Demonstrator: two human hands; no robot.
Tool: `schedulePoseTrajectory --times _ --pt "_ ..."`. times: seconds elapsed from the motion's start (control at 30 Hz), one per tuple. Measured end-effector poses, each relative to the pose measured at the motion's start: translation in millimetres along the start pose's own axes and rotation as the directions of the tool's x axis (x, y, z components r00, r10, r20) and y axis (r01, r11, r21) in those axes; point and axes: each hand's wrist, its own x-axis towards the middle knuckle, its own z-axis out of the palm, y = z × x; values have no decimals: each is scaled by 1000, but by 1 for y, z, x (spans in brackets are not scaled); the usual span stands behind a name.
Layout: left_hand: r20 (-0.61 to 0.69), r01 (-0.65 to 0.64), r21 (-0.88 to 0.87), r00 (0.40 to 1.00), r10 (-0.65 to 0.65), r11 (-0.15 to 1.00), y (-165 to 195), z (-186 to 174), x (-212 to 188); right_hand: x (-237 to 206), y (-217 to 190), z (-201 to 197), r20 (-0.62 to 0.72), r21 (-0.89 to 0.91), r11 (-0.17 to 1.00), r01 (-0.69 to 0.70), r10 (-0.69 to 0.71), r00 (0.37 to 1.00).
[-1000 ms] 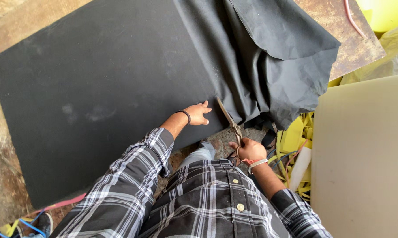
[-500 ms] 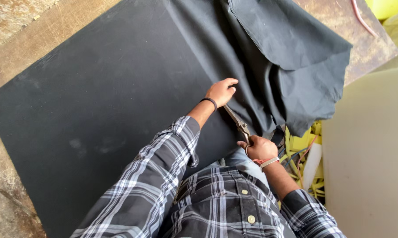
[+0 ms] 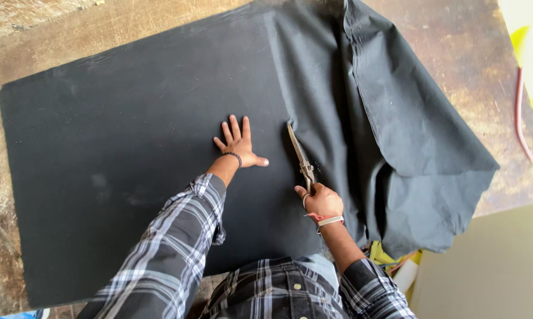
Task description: The person smooths a large black fabric sheet on a workbench, cuts a section from it using shears, then sprays adhesive onto a pink foam sheet with a spray gun and lays the cut fabric over the sprayed foam, pressing it flat with both hands.
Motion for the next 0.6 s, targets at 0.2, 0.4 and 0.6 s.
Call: schedulePoseTrajectory --times 0.2,0.4,0.6 --pt "92 9 33 996 -12 999 5 -12 2 55 -50 -17 5 -53 998 16 -15 1000" --pt "168 24 68 985 -35 997 6 -28 5 107 -104 -34 -6 -58 998 40 -40 999" --pt "206 1 57 978 -13 998 3 -37 9 168 -158 -49 -11 -60 996 66 -67 998"
